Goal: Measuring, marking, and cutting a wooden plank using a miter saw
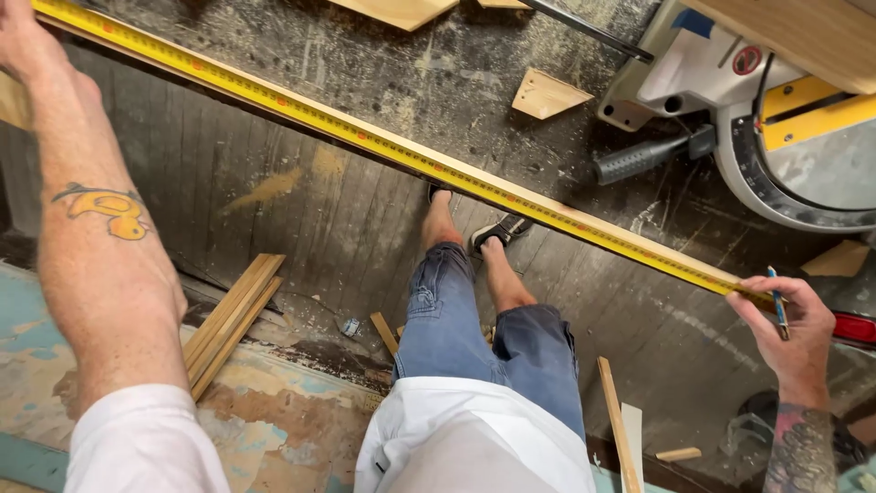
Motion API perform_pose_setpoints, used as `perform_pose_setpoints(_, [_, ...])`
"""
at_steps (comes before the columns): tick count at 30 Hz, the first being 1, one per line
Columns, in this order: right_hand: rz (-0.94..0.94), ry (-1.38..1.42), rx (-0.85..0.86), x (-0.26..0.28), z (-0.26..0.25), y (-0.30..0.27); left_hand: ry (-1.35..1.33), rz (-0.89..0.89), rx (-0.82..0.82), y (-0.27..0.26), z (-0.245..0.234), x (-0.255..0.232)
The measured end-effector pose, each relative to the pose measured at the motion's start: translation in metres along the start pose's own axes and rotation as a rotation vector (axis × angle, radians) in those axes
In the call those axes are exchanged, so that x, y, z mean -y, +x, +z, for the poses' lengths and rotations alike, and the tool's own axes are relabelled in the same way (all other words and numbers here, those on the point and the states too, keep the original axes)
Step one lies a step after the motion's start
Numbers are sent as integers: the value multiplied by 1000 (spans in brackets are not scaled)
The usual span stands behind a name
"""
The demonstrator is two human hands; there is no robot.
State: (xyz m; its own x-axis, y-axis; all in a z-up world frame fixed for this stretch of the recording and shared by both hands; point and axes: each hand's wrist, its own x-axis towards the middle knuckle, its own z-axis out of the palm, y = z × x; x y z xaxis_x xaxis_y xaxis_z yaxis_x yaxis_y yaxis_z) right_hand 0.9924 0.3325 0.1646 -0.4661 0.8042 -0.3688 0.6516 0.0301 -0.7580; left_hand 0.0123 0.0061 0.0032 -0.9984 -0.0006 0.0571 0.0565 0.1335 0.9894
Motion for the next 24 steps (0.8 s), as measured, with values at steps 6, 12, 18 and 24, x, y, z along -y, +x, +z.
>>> perform_pose_setpoints(6, [5,8,-2,-1,1,1,68,-111,-60,-1,-7,-2])
perform_pose_setpoints(12, [-16,-55,28,14,0,1,-31,-148,-23,-15,-5,-25])
perform_pose_setpoints(18, [-30,-93,46,18,0,2,78,-199,15,-22,6,-37])
perform_pose_setpoints(24, [-59,-112,50,12,0,2,33,-58,305,-10,-10,-26])
